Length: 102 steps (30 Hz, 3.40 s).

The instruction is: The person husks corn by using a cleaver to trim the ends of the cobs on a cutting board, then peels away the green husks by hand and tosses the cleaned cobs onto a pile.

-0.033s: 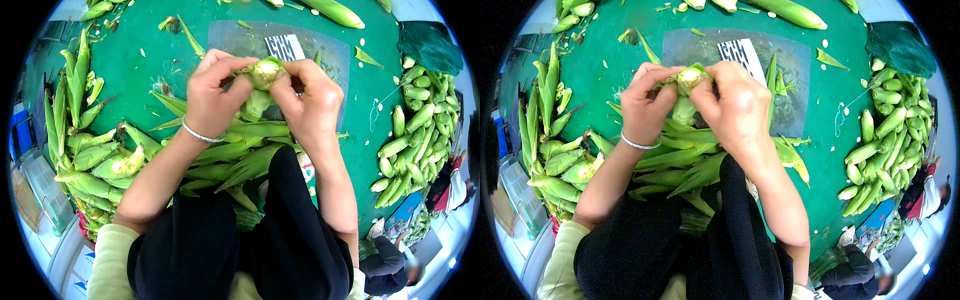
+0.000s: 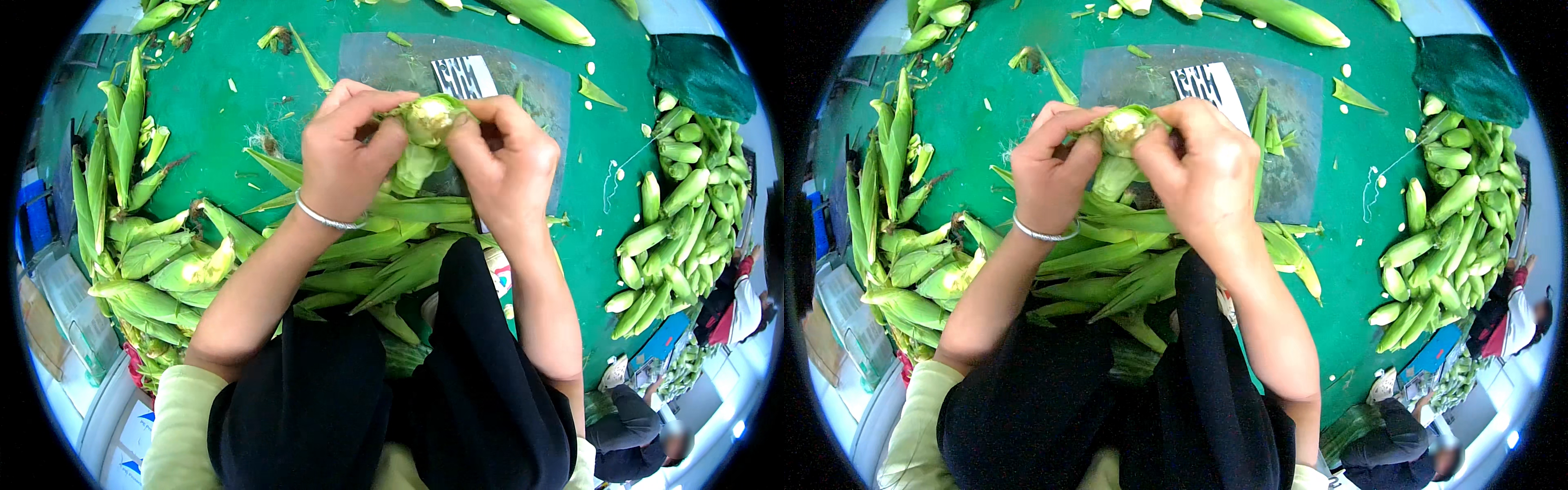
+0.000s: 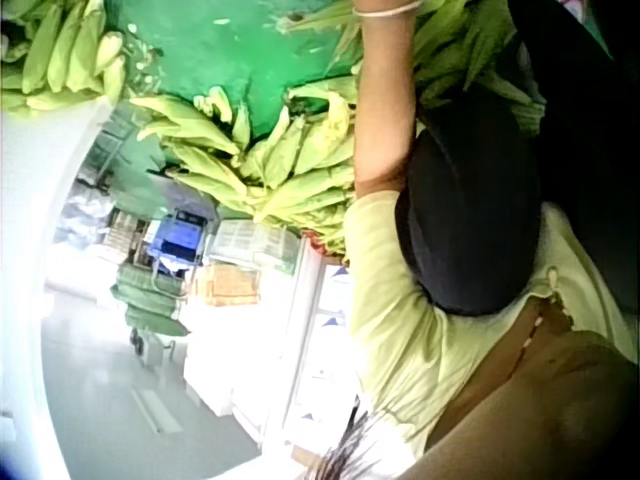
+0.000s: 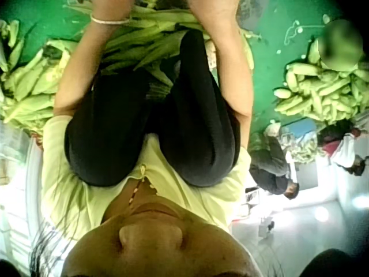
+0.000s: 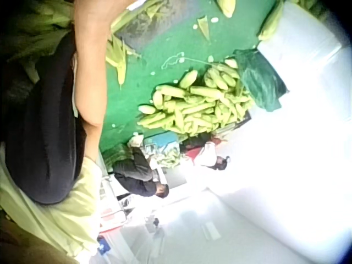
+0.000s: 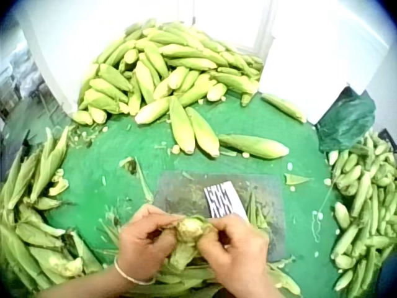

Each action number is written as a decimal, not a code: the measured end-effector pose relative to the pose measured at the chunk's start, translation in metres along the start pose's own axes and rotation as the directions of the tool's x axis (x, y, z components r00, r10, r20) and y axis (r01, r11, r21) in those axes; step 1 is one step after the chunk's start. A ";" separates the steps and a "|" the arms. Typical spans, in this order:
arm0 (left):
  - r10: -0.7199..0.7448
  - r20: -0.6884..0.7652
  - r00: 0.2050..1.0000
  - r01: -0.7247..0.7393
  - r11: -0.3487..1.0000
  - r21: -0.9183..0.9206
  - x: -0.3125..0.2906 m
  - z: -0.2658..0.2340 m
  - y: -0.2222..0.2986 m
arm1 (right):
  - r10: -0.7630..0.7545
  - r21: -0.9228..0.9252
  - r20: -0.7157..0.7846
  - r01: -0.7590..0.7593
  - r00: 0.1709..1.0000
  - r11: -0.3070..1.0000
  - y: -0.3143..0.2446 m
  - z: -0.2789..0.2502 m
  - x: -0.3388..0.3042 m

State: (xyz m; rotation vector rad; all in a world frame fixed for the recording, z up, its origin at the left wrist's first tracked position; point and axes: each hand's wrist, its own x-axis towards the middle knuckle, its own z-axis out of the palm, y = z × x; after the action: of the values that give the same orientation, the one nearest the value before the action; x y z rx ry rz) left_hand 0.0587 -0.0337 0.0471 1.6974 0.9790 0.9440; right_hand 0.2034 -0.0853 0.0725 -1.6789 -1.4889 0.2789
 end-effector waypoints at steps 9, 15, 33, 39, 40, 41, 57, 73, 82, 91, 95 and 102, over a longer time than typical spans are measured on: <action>-0.509 0.007 0.861 0.408 0.681 -0.608 0.005 0.002 -0.021 | 0.619 0.916 0.366 -0.386 0.695 -0.108 0.035 0.021 -0.027; -0.422 0.004 0.907 0.349 0.745 -0.568 0.003 -0.009 -0.004 | 0.578 0.904 0.400 -0.412 0.711 -0.118 0.018 0.022 -0.031; -0.164 -0.003 0.986 0.164 0.986 0.005 0.021 -0.011 0.001 | 0.543 0.795 0.366 -0.557 0.756 0.239 0.004 0.013 -0.019; -0.316 0.037 0.948 0.299 0.844 -0.445 0.006 0.019 -0.005 | 0.472 0.437 0.182 -0.501 0.862 0.747 0.018 -0.014 -0.022; -0.357 0.031 0.934 0.323 0.801 -0.504 0.004 0.024 -0.004 | 0.442 0.403 0.134 -0.456 0.887 0.794 0.022 -0.014 -0.026; -0.396 0.117 0.911 0.396 0.758 -0.518 0.000 0.025 -0.003 | 0.441 0.381 0.143 -0.460 0.886 0.802 0.027 -0.016 -0.029; 0.062 0.356 0.932 -0.070 0.997 0.011 -0.005 0.015 -0.087 | 0.587 0.858 0.383 -0.511 0.713 0.061 0.030 0.008 -0.020; -0.401 0.246 0.882 0.045 0.592 0.804 0.019 -0.035 -0.091 | 0.624 -0.261 0.198 -0.573 0.756 0.777 0.081 -0.015 -0.093; -0.445 0.408 0.797 -0.203 0.439 0.875 0.026 0.014 -0.088 | 0.653 0.049 0.296 -0.694 0.697 0.719 0.088 0.013 -0.081; 0.066 0.398 0.915 -0.377 0.487 0.787 0.018 0.013 -0.097 | 0.677 0.259 0.307 -0.743 0.669 0.617 0.073 0.002 -0.082; 0.219 0.432 0.875 -0.463 0.641 0.612 0.041 0.061 -0.092 | 0.670 0.459 0.294 -0.715 0.682 0.527 0.076 0.006 -0.068; 0.028 0.154 0.988 -0.102 0.863 0.494 0.052 0.053 -0.129 | 0.649 0.509 0.172 -0.630 0.741 0.586 0.073 0.015 -0.057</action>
State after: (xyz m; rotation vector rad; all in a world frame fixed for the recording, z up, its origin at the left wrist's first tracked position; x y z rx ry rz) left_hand 0.1018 0.0275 -0.0813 2.2116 1.1431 0.6251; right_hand 0.2300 -0.1238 -0.0091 -1.6539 -0.5976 0.9710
